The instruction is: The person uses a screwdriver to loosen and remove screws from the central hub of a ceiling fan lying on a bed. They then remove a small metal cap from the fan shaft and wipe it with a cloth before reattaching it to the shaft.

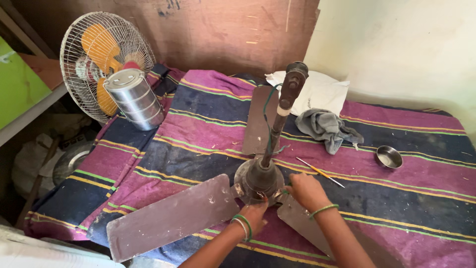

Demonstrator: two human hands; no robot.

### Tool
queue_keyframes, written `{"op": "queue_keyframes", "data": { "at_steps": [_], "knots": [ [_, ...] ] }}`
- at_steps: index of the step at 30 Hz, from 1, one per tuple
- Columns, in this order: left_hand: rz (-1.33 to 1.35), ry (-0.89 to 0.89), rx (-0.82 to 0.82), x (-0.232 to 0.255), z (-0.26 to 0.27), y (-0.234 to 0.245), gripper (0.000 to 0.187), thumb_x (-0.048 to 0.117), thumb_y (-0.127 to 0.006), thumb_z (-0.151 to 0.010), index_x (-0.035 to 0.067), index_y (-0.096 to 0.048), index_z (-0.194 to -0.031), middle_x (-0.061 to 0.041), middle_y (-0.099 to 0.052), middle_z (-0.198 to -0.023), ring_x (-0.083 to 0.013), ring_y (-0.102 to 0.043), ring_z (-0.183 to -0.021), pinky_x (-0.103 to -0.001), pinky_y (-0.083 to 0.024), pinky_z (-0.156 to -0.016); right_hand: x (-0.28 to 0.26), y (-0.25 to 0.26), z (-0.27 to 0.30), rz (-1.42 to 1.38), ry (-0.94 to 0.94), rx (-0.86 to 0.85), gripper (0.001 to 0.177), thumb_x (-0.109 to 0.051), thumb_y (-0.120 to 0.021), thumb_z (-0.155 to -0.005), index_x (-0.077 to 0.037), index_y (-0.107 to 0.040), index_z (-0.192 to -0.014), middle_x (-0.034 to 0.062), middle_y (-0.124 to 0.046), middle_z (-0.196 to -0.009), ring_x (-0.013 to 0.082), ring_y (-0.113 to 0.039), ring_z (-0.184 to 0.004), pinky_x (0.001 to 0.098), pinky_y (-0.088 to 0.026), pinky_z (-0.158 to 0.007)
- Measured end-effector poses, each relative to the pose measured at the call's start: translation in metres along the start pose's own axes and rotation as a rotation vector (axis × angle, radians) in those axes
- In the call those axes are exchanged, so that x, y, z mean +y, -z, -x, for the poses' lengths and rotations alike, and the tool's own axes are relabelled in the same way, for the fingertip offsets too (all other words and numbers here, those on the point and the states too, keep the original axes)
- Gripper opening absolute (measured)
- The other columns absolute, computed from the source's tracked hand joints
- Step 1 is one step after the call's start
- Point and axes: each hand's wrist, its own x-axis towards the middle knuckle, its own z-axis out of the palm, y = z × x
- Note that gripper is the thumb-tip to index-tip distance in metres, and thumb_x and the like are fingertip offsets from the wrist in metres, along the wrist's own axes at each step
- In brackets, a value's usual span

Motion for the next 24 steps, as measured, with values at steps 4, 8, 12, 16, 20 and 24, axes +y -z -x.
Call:
{"op": "queue_keyframes", "data": {
  "at_steps": [4, 8, 12, 16, 20, 24],
  "knots": [
    [0.192, -0.105, 0.214, 0.024, -0.011, 0.01, 0.065, 0.015, -0.073, -0.087, -0.002, -0.043, -0.143, -0.029, -0.062, -0.127, -0.0464, -0.058, -0.119, -0.05, -0.047, -0.101, 0.027, -0.02, -0.017, 0.169, 0.139, -0.016, 0.008, -0.008, -0.064, -0.084, -0.004, -0.069, -0.089, 0.0207, -0.07, -0.096, 0.0396, -0.07, -0.09, 0.0483, -0.058, -0.076],
    [0.153, 0.057, 0.082, 0.033, -0.014, 0.019, 0.043, 0.018, -0.069, -0.094, 0.004, -0.056, -0.132, -0.029, -0.066, -0.12, -0.0475, -0.06, -0.116, -0.053, -0.047, -0.101, 0.049, -0.022, -0.009, 0.219, 0.095, -0.113, 0.012, -0.011, -0.065, -0.08, -0.006, -0.071, -0.09, 0.0199, -0.07, -0.098, 0.0379, -0.07, -0.096, 0.048, -0.058, -0.08],
    [0.163, 0.109, 0.125, 0.033, -0.016, 0.006, 0.028, 0.019, -0.067, -0.096, 0.006, -0.065, -0.121, -0.024, -0.068, -0.122, -0.0442, -0.062, -0.116, -0.052, -0.049, -0.1, 0.048, -0.004, 0.017, 0.125, -0.025, -0.171, 0.023, -0.014, -0.066, -0.08, -0.018, -0.076, -0.101, 0.0165, -0.07, -0.1, 0.0371, -0.071, -0.094, 0.0487, -0.058, -0.082],
    [0.245, -0.088, 0.308, 0.022, -0.03, -0.023, 0.05, 0.008, -0.068, -0.088, 0.0, -0.054, -0.135, -0.025, -0.059, -0.135, -0.0436, -0.056, -0.124, -0.047, -0.047, -0.105, 0.019, 0.01, 0.022, 0.137, -0.071, -0.16, 0.027, -0.017, -0.066, -0.081, -0.025, -0.079, -0.103, 0.0153, -0.07, -0.101, 0.0368, -0.071, -0.094, 0.0491, -0.059, -0.081],
    [0.279, -0.174, 0.308, 0.008, -0.055, -0.046, 0.065, 0.003, -0.067, -0.087, -0.008, -0.042, -0.146, -0.028, -0.047, -0.149, -0.0448, -0.047, -0.135, -0.046, -0.038, -0.113, -0.002, 0.019, 0.013, 0.119, -0.073, -0.13, 0.021, -0.019, -0.067, -0.08, -0.017, -0.078, -0.098, 0.0172, -0.071, -0.1, 0.0376, -0.071, -0.093, 0.05, -0.058, -0.08],
    [0.218, -0.111, 0.199, -0.004, -0.068, -0.061, 0.066, 0.005, -0.066, -0.09, -0.011, -0.038, -0.148, -0.029, -0.046, -0.149, -0.0453, -0.046, -0.137, -0.045, -0.035, -0.117, -0.009, 0.016, 0.011, 0.088, -0.042, -0.131, 0.017, -0.018, -0.068, -0.079, -0.011, -0.076, -0.093, 0.0191, -0.07, -0.1, 0.0389, -0.071, -0.093, 0.0506, -0.058, -0.079]
  ]
}}
